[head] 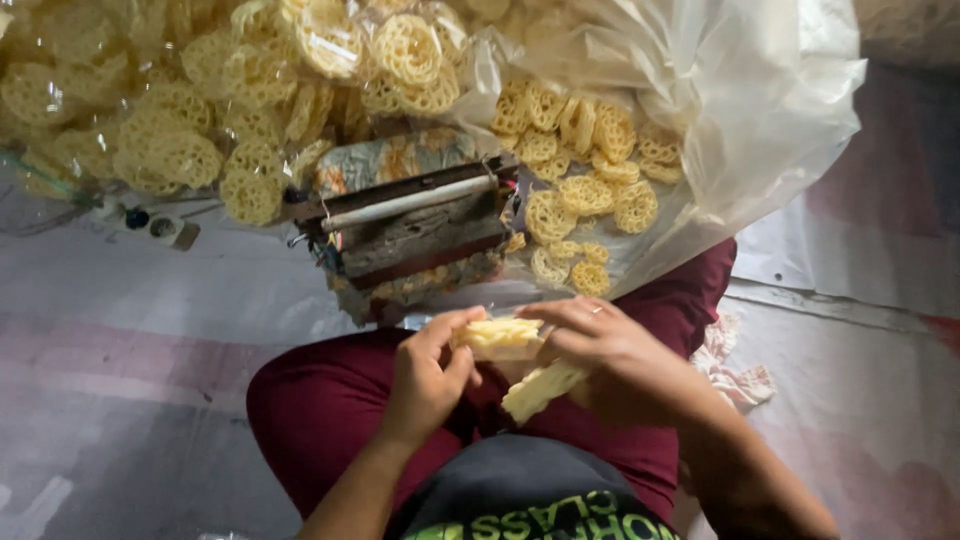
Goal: The person is manually packaging round, lattice-patterned snacks into individual plastic bags.
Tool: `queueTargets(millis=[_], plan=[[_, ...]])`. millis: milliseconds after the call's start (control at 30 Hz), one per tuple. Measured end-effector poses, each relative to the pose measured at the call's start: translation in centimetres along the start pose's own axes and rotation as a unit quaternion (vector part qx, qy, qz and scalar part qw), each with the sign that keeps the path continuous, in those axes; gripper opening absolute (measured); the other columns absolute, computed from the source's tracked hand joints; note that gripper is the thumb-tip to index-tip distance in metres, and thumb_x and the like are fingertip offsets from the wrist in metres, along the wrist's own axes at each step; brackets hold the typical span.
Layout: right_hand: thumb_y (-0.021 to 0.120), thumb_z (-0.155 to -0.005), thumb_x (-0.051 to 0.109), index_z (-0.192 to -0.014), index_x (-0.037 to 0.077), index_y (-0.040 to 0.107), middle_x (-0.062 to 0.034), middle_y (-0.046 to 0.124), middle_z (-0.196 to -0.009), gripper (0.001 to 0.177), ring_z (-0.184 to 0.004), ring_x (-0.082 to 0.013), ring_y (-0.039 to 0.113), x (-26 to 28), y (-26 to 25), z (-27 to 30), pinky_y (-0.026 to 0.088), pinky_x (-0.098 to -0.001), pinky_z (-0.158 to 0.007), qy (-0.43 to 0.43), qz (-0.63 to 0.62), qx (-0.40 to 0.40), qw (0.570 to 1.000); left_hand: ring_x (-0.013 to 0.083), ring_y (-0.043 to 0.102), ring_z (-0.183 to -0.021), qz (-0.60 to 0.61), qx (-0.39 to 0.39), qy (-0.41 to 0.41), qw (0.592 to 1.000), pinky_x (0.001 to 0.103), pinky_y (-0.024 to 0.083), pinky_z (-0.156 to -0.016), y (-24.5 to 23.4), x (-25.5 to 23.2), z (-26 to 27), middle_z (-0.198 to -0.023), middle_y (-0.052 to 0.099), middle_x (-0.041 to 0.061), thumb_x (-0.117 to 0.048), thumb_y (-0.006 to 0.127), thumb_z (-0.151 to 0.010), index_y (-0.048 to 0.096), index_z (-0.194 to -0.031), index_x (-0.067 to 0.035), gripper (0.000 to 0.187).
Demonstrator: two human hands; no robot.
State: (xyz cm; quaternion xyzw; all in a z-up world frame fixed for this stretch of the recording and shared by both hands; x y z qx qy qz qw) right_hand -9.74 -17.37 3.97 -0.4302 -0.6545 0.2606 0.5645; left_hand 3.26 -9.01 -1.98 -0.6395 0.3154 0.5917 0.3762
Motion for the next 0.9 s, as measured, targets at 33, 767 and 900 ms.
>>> queueTargets(millis=[33,767,900], plan=[[0.063,-0.055,0.009,-0.085,0.016,0.056,-0.0093,0.055,-0.126,0.032,-0.109,-0.0326,0.057,0.5,-0.8,-0.2,0.041,-0.0499,-0.088,0.000,-0.006,0.004,1.000,0.0146,0.063,-0.042,0.000,-0.003,-0.006,1.000,0.025,0.055,-0.044,0.0,0.2,-0.1,-0.091,0.068,0.015,0.006,0.049,-0.073,0.067,-0.111,-0.005,0.043],[0.065,-0.078,0.023,-0.114,0.007,0.058,-0.0110,0.062,-0.088,0.040,-0.078,-0.0282,0.063,-1.7,0.2,-0.6,0.049,-0.0420,-0.080,0.067,-0.045,-0.071,0.994,0.0180,0.067,-0.066,0.183,0.029,-0.158,0.970,0.028,0.058,-0.057,4.3,2.3,0.0,-0.114,0.063,0.012,0.004,0.051,-0.071,0.058,-0.120,-0.006,0.051],[0.072,-0.071,0.015,-0.118,0.007,0.059,-0.0160,0.063,-0.104,0.049,-0.087,-0.0367,0.065,-2.9,2.0,0.0,0.050,-0.0486,-0.075,0.154,-0.233,0.017,0.960,0.0180,0.068,-0.059,0.432,-0.003,-0.269,0.861,0.027,0.061,-0.053,5.6,5.4,1.5,-0.085,0.066,0.007,0.000,0.055,-0.081,0.049,-0.129,-0.002,0.048]])
Point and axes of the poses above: each hand's wrist, its own z-axis away from the middle knuckle, its own y-axis out of the palm, x = y × z, the point moved 9 cm from there along -z, towards the middle knuckle
